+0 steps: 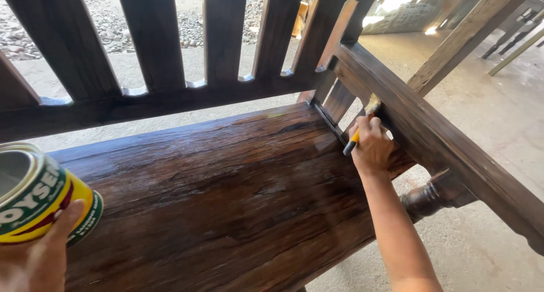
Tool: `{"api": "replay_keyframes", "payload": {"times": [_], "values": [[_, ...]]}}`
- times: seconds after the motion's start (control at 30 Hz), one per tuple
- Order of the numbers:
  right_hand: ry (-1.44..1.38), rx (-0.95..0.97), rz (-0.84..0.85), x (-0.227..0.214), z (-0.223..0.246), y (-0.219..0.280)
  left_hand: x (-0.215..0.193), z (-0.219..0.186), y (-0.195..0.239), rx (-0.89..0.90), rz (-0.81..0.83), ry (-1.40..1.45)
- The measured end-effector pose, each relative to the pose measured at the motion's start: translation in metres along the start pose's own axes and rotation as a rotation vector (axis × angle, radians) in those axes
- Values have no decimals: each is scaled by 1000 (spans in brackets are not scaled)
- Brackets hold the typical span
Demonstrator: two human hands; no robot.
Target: The person applies a dark wood stain to a wooden bench using a brush. They hold a can of stain in one hand and repeatedly dip the brush to cover the seat, backrest slats, and legs of the bench.
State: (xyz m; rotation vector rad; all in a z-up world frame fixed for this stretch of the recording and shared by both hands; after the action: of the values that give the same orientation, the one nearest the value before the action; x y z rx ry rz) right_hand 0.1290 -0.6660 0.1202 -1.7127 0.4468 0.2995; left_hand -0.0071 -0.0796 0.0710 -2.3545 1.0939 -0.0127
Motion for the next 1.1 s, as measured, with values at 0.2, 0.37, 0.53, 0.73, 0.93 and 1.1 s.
{"api": "replay_keyframes", "payload": {"times": [0.2,0.37,0.53,0.73,0.93,1.1], "values": [[-76,-8,-35,17,5,-3,11,-25,10,103,-133,58],[-176,-27,-21,62,19,-32,13,-21,0,102,-141,91],[-178,3,25,108,36,-61,11,-23,-11,76,-43,-4],[-162,-11,2,150,47,-82,17,-39,-16,82,-63,-92],[-97,17,100,133,41,-77,15,-43,-9,171,-217,-134],[-129,96,57,68,31,-56,12,-33,-6,162,-234,-104]]}}
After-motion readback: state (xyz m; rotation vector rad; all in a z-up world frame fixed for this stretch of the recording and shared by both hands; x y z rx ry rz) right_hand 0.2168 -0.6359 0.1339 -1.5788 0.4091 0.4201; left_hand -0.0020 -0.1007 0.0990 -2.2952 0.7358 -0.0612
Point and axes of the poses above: each hand's wrist, its own y-axis away from the middle knuckle, its own x-axis out of the palm, z = x × y, the point moved 1 cm from there along -y, towards the middle knuckle, and after that the axes turned 7 degrees about -z, right-handed, at the moved point
